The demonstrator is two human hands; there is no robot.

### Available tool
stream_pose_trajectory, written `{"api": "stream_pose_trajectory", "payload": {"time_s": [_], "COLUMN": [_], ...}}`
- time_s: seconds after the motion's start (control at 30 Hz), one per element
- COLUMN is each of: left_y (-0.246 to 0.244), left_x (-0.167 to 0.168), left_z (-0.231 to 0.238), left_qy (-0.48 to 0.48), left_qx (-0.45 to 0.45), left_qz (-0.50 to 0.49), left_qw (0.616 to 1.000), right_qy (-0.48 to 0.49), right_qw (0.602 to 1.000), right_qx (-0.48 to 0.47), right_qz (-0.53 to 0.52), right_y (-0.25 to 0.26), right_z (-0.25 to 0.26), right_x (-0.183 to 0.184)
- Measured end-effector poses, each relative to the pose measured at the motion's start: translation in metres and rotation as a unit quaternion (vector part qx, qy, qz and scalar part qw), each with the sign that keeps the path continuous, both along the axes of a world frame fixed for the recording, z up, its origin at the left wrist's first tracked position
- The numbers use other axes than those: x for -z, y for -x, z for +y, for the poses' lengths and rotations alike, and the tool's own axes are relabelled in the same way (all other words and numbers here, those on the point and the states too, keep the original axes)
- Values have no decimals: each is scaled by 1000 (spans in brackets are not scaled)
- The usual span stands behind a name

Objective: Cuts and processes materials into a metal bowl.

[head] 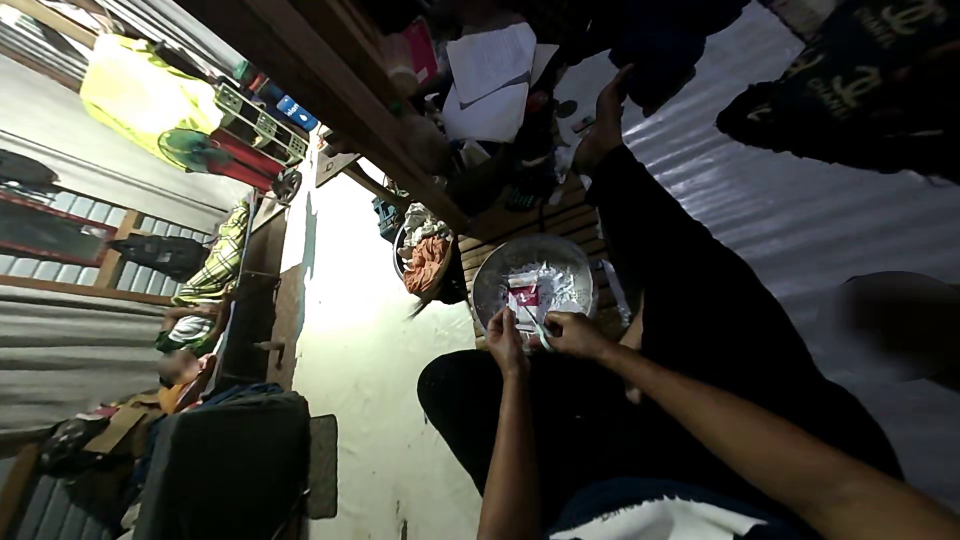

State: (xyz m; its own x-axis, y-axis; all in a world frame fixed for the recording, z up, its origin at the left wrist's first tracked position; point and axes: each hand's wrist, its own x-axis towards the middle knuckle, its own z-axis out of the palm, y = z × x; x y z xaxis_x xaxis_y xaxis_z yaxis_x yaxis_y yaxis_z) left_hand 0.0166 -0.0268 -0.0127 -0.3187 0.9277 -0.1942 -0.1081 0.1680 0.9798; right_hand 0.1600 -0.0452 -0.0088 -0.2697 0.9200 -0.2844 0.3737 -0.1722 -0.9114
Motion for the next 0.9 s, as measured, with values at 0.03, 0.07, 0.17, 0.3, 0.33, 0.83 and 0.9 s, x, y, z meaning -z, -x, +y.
{"api": "stream_pose_trajectory", "payload": {"time_s": [0.03, 0.07, 0.17, 0.3, 0.33, 0.83, 0.9], "left_y": [0, -1, -5, -9, -10, -7, -4], "left_x": [-1, -1, -2, -1, -1, 0, 3], "left_z": [1, 2, 1, -2, -3, -3, -3], "left_qy": [-1, -4, -3, -4, -4, -6, -5], "left_qx": [0, 0, 9, 13, 17, 13, 11], "left_qz": [-2, -3, -1, -6, -7, -17, -20], "left_qw": [1000, 1000, 1000, 1000, 1000, 1000, 1000], "right_qy": [-2, -4, -18, -35, -37, -31, -17], "right_qw": [1000, 1000, 1000, 999, 999, 996, 997], "right_qx": [-2, -3, 3, 26, 30, 69, 60], "right_qz": [1, 3, 6, 19, 21, 40, 36], "right_y": [1, 1, 1, 0, 0, -1, -4], "right_z": [0, -1, 0, 0, 0, 2, 2], "right_x": [-1, -1, 3, 6, 6, 8, 4]}}
